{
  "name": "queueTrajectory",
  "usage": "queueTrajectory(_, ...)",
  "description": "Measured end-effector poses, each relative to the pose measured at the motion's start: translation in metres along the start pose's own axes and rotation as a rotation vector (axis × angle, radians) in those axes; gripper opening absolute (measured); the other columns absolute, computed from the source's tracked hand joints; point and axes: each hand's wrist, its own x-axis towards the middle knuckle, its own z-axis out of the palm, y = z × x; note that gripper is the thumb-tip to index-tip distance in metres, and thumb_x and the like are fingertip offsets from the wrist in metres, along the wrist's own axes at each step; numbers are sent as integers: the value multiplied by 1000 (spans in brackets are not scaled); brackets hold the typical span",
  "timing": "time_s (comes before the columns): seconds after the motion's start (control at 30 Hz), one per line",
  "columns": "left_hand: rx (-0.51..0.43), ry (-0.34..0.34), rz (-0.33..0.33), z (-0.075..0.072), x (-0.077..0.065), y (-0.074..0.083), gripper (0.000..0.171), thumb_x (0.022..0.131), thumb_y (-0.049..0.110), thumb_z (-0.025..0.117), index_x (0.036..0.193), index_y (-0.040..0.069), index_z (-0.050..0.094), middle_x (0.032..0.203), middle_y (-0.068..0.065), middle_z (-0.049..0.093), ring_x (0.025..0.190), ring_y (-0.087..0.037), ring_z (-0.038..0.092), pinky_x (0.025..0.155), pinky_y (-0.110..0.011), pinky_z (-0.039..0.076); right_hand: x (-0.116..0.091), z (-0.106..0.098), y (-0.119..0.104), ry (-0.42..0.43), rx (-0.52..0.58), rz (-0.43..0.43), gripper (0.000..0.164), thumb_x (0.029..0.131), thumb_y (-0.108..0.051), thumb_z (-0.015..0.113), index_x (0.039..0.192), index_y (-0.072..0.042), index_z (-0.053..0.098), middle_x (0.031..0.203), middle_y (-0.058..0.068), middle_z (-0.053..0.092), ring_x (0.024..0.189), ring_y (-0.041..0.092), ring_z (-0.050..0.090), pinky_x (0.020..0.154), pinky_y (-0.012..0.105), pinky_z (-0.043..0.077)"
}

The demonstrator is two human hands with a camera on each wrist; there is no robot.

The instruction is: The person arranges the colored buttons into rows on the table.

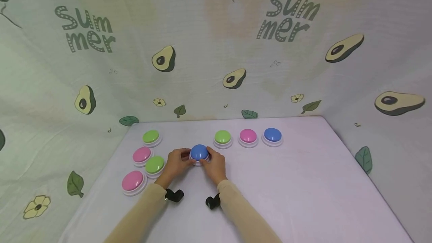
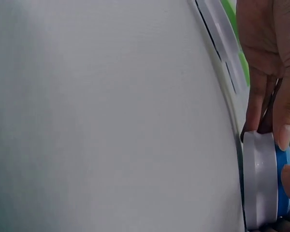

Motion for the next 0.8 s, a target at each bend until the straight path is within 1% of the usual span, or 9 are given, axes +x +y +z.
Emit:
queueTrajectory(0.07, -11, 9, 1, 5, -1, 4, 49, 84, 5, 88, 124, -15, 67, 119, -30, 71, 109, -38, 73, 95, -41, 61, -1, -5, 1, 9, -3, -2, 55, 86, -2, 85, 133, 13, 63, 132, 29, 66, 126, 40, 65, 106, 47, 53)
queueTrajectory(0.2, -39, 15, 8, 15, -3, 14, 49, 85, 3, 87, 125, -15, 66, 120, -30, 70, 110, -39, 72, 94, -39, 61, -4, -20, 2, 15, 32, -3, 55, 86, 0, 84, 133, 16, 62, 132, 32, 65, 125, 42, 65, 104, 47, 54)
queueTrajectory(0.3, -95, -12, 9, 22, -5, 22, 50, 85, 1, 86, 128, -15, 64, 122, -30, 68, 112, -40, 70, 94, -38, 61, -7, -33, 3, 21, 48, 4, 54, 87, 2, 83, 134, 17, 60, 133, 34, 63, 124, 44, 64, 103, 46, 55)
queueTrajectory(0.43, -178, -51, 9, 31, -7, 33, 51, 87, -2, 84, 131, -16, 62, 125, -30, 66, 116, -42, 68, 95, -36, 61, -11, -48, 6, 31, 40, 21, 55, 88, 1, 82, 137, 16, 59, 136, 34, 61, 126, 43, 63, 103, 43, 55)
queueTrajectory(0.53, -216, -69, 11, 38, -8, 41, 49, 88, -2, 82, 131, -15, 62, 127, -31, 66, 117, -42, 68, 95, -34, 61, -15, -60, 9, 45, 39, 25, 56, 89, 1, 81, 138, 16, 58, 139, 33, 59, 127, 43, 62, 103, 41, 54)
queueTrajectory(0.67, -263, -93, 8, 53, -9, 55, 47, 90, -1, 80, 132, -13, 63, 130, -29, 66, 118, -39, 69, 95, -33, 60, -21, -82, 13, 77, 41, 30, 58, 88, 1, 82, 138, 15, 58, 140, 32, 59, 128, 43, 61, 102, 40, 54)
queueTrajectory(0.8, -330, -113, 32, 75, -10, 70, 47, 90, -4, 79, 133, -13, 63, 132, -28, 65, 120, -38, 68, 97, -32, 59, -28, -108, 20, 99, 25, 54, 59, 89, -2, 82, 140, 14, 57, 142, 30, 58, 130, 41, 60, 104, 38, 53)
